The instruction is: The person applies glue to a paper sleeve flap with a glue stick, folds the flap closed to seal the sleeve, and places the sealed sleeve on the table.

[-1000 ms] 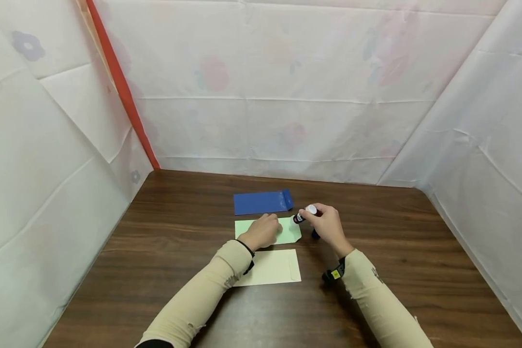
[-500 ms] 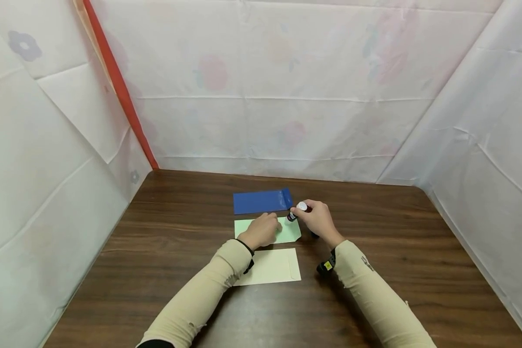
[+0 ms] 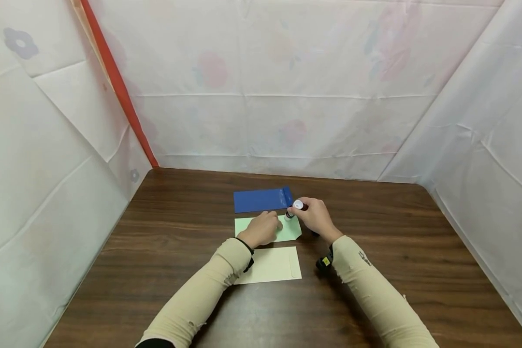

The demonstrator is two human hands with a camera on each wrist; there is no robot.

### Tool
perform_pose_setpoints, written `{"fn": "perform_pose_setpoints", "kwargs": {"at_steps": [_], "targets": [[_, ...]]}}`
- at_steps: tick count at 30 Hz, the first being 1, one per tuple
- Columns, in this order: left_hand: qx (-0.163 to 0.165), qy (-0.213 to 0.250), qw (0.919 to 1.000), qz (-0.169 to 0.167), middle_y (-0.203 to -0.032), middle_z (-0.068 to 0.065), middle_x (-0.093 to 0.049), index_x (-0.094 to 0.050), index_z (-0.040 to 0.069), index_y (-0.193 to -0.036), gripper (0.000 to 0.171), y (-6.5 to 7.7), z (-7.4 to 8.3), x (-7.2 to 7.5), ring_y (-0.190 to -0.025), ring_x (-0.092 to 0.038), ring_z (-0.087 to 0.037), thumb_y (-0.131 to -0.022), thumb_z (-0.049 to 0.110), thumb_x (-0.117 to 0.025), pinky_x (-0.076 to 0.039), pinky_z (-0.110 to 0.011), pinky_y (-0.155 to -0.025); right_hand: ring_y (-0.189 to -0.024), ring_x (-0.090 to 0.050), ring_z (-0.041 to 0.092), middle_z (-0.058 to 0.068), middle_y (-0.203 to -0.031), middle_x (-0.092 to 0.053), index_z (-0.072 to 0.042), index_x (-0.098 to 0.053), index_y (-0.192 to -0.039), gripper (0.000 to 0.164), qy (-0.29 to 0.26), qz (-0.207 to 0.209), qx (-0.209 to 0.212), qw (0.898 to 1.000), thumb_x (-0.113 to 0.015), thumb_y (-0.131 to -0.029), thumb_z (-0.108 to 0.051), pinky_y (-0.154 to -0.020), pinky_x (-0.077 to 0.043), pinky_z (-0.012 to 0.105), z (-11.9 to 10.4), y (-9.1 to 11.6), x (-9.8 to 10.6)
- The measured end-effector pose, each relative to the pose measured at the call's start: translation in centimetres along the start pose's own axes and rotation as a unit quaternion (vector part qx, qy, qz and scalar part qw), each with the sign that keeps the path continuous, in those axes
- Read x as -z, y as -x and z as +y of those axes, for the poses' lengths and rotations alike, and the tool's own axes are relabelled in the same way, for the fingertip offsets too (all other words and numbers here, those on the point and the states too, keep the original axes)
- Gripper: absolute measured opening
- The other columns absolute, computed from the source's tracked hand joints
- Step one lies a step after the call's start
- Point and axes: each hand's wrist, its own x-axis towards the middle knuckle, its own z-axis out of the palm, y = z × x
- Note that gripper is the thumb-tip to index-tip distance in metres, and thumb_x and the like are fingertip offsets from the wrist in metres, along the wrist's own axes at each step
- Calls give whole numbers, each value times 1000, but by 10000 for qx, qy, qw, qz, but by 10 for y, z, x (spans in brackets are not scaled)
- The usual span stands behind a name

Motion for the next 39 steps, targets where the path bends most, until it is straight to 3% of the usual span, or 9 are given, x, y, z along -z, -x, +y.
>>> {"fn": "perform_pose_setpoints", "kwargs": {"at_steps": [16, 25, 39], "targets": [[22, 161, 9998, -69, -113, -9, -62, -73, 10, -115, 28, 9, 0, 1, -98, -53, -24, -88, 3, -68, -50, -34, -87, -70, -59, 11, 8, -86, -72, -4, -74, -98, 26, 27, -320, 291, 9991, -75, -86, -27, -60, -48, 23, -4, 9, 4], [-32, 170, 9998, -17, -111, -9, -61, -72, 9, -116, 30, 8, 0, -1, -99, -54, -25, -90, 0, -63, -51, -34, -88, -69, -59, 11, 7, -86, -73, -7, -75, -94, 22, 116, -489, 315, 9982, -75, -86, -27, -59, -47, 23, -4, 14, 7], [-133, -25, 9999, 92, -110, -9, -63, -74, 8, -112, 27, 7, -1, -3, -97, -54, -25, -86, 1, -68, -52, -34, -83, -69, -58, 9, 5, -86, -73, -10, -76, -92, 16, 120, -634, 477, 9968, -76, -85, -24, -59, -48, 22, -5, 22, 8]]}}
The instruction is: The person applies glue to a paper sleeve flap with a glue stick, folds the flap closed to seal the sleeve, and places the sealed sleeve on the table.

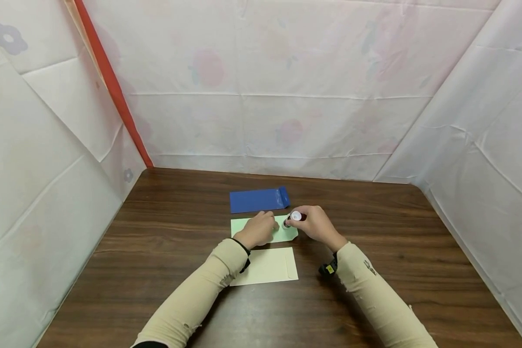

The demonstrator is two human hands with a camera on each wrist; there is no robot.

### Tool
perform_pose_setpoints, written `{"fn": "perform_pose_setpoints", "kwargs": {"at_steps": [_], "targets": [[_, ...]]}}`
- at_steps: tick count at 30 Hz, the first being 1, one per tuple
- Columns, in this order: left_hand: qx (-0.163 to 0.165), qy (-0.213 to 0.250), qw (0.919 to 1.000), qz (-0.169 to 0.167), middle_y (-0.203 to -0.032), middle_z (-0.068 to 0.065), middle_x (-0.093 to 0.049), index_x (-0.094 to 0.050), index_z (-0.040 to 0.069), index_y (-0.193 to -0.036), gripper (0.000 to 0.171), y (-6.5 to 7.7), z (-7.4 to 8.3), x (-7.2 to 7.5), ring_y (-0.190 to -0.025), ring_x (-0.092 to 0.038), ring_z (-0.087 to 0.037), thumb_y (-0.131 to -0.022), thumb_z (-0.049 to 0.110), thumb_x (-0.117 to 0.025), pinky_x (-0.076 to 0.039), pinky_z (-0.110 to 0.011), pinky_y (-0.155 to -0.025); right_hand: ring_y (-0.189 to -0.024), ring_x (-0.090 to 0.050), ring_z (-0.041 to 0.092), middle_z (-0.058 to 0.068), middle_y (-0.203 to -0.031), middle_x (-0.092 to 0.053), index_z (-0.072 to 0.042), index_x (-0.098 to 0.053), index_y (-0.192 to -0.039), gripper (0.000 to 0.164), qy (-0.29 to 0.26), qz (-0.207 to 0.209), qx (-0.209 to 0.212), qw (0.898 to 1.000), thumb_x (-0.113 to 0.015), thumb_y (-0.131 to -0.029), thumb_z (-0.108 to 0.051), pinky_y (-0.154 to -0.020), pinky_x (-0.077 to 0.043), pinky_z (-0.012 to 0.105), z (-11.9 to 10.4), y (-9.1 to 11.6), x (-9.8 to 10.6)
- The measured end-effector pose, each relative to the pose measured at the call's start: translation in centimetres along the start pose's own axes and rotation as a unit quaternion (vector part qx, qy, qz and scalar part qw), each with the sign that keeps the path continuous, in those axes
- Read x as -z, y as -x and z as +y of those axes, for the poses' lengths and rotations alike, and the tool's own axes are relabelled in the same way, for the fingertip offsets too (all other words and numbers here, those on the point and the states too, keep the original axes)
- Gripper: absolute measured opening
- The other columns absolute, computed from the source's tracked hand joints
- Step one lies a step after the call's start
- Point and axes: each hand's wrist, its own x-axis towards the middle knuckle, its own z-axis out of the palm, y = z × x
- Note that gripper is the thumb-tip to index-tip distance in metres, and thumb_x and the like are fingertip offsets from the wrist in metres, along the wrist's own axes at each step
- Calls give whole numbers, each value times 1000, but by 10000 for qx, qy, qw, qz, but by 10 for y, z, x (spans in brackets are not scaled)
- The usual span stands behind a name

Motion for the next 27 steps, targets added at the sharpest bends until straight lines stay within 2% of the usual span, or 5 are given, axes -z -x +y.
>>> {"fn": "perform_pose_setpoints", "kwargs": {"at_steps": [14, 27], "targets": [[61, 12, 10000, -7, -110, -8, -62, -74, 10, -112, 30, 0, 1, -1, -99, -55, -25, -85, -1, -66, -53, -36, -83, -67, -57, 7, 2, -85, -73, -14, -75, -90, 12, 12, -123, 112, 9999, -77, -85, -25, -58, -46, 21, -6, 11, 0], [34, -53, 10000, 4, -110, -8, -63, -75, 9, -111, 28, -1, 1, 1, -101, -56, -26, -86, 0, -67, -52, -35, -87, -68, -56, 6, 0, -84, -72, -12, -75, -94, 17, -130, -277, 167, 9994, -76, -85, -26, -59, -46, 20, -4, 19, 3]]}}
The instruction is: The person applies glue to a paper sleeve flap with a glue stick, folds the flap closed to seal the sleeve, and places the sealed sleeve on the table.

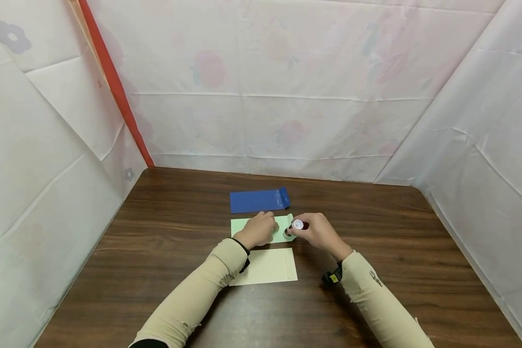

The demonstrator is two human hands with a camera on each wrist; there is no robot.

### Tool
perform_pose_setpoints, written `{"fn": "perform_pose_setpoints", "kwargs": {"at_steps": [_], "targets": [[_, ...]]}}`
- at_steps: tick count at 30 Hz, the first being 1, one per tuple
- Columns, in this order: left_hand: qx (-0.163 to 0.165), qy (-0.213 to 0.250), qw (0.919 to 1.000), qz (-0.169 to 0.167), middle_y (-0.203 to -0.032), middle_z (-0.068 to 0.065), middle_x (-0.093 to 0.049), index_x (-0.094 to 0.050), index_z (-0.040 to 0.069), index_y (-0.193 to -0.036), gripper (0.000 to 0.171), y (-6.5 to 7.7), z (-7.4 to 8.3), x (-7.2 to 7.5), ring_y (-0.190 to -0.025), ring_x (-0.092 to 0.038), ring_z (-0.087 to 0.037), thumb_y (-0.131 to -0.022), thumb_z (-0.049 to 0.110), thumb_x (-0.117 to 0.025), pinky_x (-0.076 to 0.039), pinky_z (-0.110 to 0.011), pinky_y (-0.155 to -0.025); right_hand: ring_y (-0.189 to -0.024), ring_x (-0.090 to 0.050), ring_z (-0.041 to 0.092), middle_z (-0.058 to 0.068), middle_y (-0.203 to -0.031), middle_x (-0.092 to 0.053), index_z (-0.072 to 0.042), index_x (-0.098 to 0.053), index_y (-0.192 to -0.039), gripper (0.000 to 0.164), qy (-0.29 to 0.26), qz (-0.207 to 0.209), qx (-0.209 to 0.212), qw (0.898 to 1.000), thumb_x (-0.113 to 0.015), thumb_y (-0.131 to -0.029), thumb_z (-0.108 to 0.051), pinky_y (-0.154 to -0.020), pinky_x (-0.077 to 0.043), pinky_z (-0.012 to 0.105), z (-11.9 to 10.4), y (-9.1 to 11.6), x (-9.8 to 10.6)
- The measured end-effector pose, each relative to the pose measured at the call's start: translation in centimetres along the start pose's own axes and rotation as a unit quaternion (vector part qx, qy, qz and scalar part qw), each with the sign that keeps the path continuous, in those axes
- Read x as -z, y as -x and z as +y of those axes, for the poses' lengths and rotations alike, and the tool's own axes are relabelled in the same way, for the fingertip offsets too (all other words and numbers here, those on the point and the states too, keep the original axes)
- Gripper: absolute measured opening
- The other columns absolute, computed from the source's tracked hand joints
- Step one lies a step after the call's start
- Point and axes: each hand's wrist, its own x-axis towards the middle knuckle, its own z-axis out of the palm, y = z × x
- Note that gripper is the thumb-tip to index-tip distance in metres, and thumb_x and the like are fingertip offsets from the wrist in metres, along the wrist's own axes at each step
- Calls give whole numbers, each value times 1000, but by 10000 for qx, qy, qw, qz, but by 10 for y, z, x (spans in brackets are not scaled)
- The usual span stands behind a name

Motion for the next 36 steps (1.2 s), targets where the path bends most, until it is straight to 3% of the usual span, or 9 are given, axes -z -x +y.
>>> {"fn": "perform_pose_setpoints", "kwargs": {"at_steps": [24, 36], "targets": [[52, 92, 9999, -58, -111, -8, -62, -74, 8, -113, 28, 0, -1, -1, -100, -54, -24, -87, 2, -67, -51, -33, -86, -67, -55, 5, -2, -82, -71, -14, -75, -90, 15, -156, 26, 109, 9998, -77, -83, -27, -58, -46, 21, 2, 10, 2], [37, -14, 10000, -24, -111, -8, -63, -74, 10, -111, 27, -2, 1, -1, -100, -55, -24, -85, 3, -71, -50, -33, -90, -69, -55, 9, 1, -82, -69, -10, -73, -91, 16, -227, 177, -188, 9994, -75, -86, -24, -61, -46, 22, 2, 2, 0]]}}
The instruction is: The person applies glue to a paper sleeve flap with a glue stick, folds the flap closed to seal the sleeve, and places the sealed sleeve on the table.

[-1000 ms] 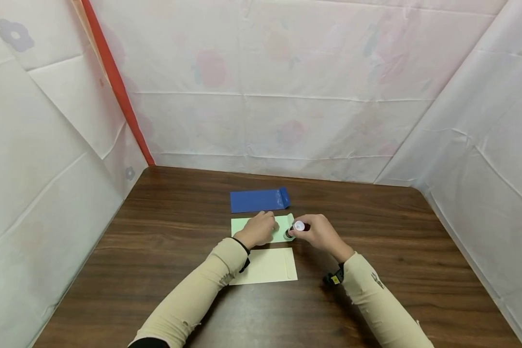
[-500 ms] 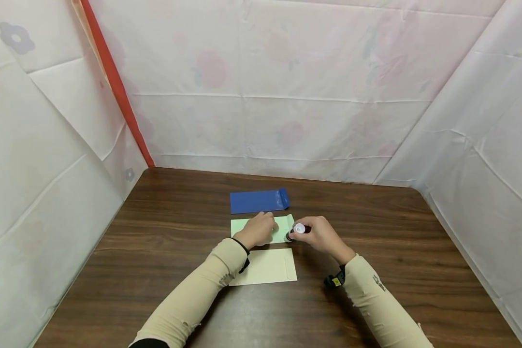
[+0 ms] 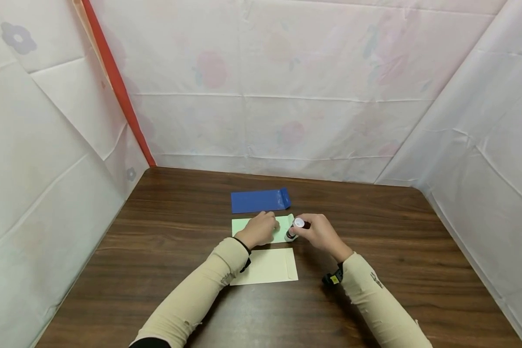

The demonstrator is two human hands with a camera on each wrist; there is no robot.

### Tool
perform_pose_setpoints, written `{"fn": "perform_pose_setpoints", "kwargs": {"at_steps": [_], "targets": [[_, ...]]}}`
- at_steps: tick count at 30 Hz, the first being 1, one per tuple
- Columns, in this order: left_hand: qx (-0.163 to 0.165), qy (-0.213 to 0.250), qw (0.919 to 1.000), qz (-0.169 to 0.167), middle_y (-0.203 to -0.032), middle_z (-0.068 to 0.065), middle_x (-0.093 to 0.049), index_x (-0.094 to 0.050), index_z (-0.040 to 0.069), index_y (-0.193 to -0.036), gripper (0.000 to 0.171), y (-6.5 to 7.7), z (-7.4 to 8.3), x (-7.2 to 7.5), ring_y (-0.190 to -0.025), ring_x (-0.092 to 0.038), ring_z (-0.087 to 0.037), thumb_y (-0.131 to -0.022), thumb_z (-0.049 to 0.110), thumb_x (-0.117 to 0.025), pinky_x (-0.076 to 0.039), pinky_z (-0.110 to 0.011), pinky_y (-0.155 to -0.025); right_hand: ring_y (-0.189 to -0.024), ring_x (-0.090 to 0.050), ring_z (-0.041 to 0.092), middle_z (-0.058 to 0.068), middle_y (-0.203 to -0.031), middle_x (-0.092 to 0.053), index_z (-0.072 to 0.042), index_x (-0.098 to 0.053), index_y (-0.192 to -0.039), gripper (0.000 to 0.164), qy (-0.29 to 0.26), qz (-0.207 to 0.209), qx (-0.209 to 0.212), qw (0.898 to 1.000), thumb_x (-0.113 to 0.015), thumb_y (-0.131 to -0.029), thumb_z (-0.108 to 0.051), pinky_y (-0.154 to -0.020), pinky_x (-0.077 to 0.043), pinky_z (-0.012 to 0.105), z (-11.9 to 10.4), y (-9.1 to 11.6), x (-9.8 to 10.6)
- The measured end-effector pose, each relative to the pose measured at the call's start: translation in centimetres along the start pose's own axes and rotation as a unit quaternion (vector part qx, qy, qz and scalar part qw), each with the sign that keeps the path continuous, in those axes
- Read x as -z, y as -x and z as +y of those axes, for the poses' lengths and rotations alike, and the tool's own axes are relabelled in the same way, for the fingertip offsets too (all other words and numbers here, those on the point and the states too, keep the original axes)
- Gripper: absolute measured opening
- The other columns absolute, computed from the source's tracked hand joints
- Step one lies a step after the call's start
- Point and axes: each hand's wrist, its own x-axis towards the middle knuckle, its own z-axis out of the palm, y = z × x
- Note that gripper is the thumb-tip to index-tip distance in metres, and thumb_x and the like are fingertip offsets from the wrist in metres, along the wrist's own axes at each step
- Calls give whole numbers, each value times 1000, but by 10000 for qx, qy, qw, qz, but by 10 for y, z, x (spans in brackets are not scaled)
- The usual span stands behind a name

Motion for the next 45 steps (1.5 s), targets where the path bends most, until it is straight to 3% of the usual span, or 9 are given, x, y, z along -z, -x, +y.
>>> {"fn": "perform_pose_setpoints", "kwargs": {"at_steps": [12, 23, 37, 45], "targets": [[-65, -83, 9999, 65, -110, -8, -63, -74, 9, -112, 29, 2, -1, 1, -101, -56, -26, -86, 1, -69, -51, -34, -90, -67, -53, 9, 4, -80, -68, -5, -73, -92, 21, 103, 244, 129, 9996, -76, -85, -25, -57, -44, 21, 0, -11, -4], [-227, -140, 9996, 92, -108, -9, -64, -74, 9, -111, 28, 6, -1, 3, -97, -57, -26, -84, 2, -71, -51, -34, -88, -62, -50, 10, 3, -76, -66, -7, -73, -92, 19, 11, 197, -39, 9998, -73, -87, -26, -54, -41, 22, 2, -17, -5], [-158, -176, 9997, -28, -109, -7, -63, -74, 10, -113, 29, 5, -1, 1, -97, -56, -24, -85, 3, -70, -50, -32, -87, -65, -55, 11, 6, -80, -70, -7, -73, -94, 22, 107, 513, -38, 9986, -74, -87, -28, -58, -45, 25, -2, -24, -3], [-169, -105, 9998, 6, -108, -8, -63, -74, 9, -112, 28, 6, 2, 3, -95, -55, -24, -85, 1, -69, -50, -32, -86, -65, -55, 9, 4, -78, -70, -8, -74, -91, 19, 229, 232, 8, 9995, -75, -85, -26, -57, -45, 22, -3, -23, -2]]}}
